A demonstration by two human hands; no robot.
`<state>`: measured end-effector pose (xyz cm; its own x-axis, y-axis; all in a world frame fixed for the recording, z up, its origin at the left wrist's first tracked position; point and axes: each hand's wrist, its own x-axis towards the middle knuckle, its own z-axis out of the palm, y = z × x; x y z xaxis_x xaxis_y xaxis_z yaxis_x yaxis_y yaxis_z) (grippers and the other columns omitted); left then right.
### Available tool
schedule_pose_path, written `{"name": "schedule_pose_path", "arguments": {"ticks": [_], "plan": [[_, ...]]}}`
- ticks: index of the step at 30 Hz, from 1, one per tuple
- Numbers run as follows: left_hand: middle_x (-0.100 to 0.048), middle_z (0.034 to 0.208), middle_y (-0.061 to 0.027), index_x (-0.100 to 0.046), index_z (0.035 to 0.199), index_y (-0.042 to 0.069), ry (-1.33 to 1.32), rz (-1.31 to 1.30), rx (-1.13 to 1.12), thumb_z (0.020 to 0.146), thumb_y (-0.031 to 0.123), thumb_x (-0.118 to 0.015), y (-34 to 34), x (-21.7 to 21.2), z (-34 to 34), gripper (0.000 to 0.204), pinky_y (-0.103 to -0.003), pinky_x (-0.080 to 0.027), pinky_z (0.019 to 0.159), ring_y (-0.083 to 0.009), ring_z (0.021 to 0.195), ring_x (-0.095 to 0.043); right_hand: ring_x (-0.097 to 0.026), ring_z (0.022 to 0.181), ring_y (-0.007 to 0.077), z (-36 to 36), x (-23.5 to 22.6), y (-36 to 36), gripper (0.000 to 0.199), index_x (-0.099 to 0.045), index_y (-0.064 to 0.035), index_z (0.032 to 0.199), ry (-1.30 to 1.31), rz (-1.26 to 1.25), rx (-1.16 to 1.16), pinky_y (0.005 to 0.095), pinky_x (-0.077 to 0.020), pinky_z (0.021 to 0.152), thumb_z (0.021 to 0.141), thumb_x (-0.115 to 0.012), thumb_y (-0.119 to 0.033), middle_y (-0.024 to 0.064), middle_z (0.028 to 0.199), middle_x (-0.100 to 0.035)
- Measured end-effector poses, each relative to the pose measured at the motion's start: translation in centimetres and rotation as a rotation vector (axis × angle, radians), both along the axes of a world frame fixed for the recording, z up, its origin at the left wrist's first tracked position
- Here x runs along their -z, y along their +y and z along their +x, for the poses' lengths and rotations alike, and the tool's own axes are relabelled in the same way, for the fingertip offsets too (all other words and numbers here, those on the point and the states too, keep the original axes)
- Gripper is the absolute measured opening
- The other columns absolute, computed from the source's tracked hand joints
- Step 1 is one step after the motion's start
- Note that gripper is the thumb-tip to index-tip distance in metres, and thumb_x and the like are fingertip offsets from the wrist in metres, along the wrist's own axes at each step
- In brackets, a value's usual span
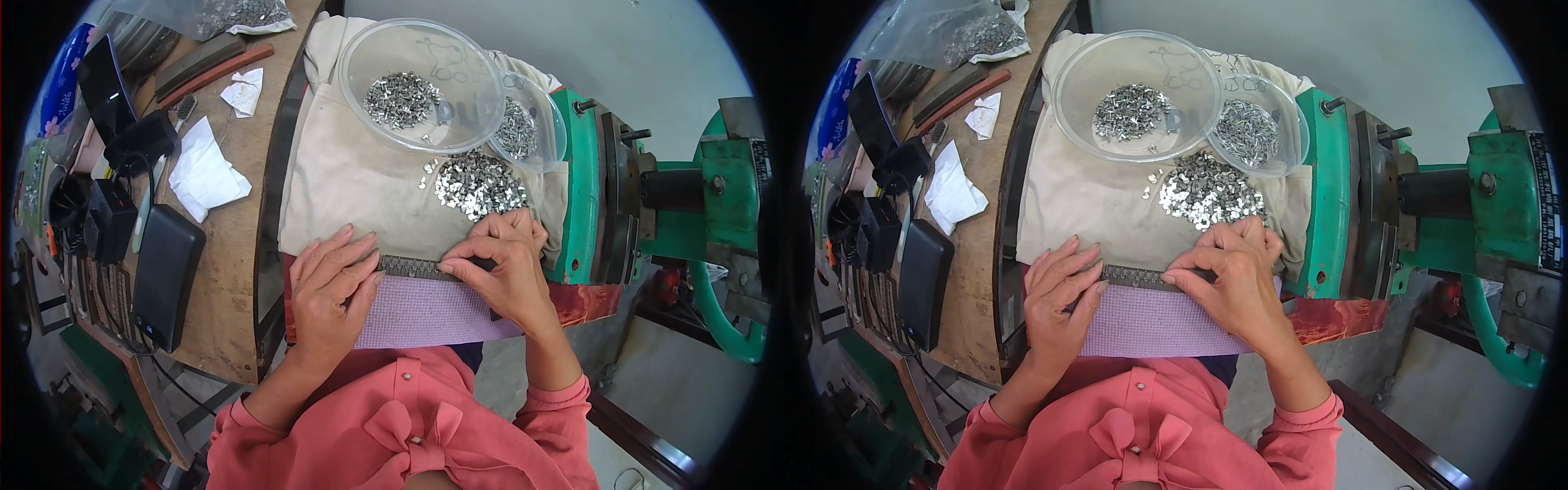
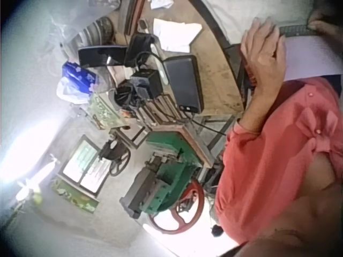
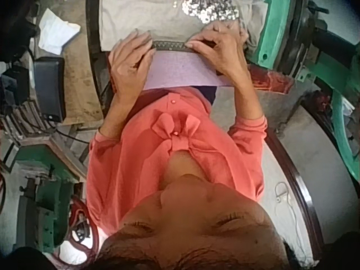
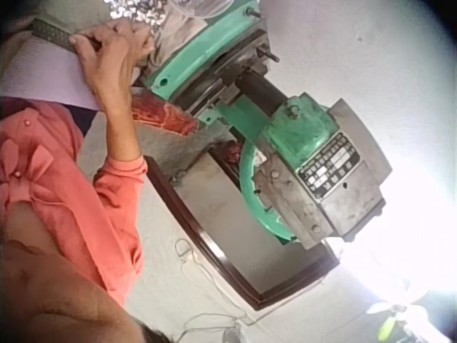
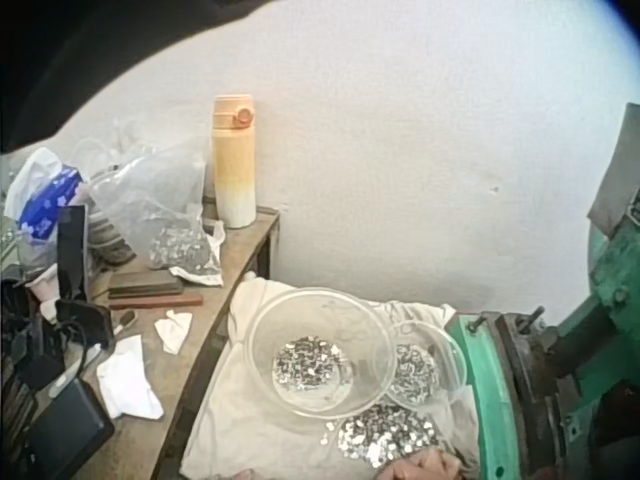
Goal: The person places small silver metal pieces into the slots of a metal strip using their fingers. They then insert the strip into a green press machine and operate the lever to press the components. The person removes the strip and repeats the process of filling slots and pressing.
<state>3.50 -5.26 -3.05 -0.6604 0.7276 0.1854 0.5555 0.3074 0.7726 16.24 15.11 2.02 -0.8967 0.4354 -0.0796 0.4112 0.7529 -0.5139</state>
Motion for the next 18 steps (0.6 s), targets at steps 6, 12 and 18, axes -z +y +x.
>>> {"name": "schedule_pose_path", "arguments": {"ticks": [6,12,18], "plan": [[-0.073,0.121,-0.0061,-0.077,0.102,0.006,0.006,-0.001,0.000,0.081,0.007,-0.078,0.04,0.05,0.02,0.021,-0.048,-0.037,0.111,-0.0284,0.128,-0.060,-0.047,0.097,0.0203,0.55,-0.24,0.45,0.015,-0.081,-0.0199,0.083,-0.027,0.005,0.013,0.0409,-0.0263,0.093,0.074,-0.085,-0.032,-0.0051,0.084,-0.057],[-0.073,0.120,-0.0068,-0.077,0.102,0.006,0.007,0.002,-0.001,0.081,0.008,-0.078,0.02,-0.01,-0.03,0.021,-0.048,-0.037,0.111,-0.0286,0.128,-0.060,-0.047,0.096,0.0202,0.79,-0.23,0.68,0.015,-0.081,-0.0197,0.083,-0.015,0.005,0.006,0.0410,-0.0261,0.093,0.075,-0.085,-0.032,-0.0049,0.083,-0.057],[-0.073,0.120,-0.0073,-0.078,0.102,0.006,0.003,0.000,0.006,0.082,0.009,-0.078,0.14,-0.03,-0.13,0.020,-0.048,-0.036,0.111,-0.0288,0.128,-0.060,-0.048,0.097,0.0204,0.56,-0.31,0.54,0.016,-0.081,-0.0185,0.083,-0.014,0.020,0.011,0.0415,-0.0264,0.094,0.075,-0.085,-0.032,-0.0044,0.085,-0.058]]}}
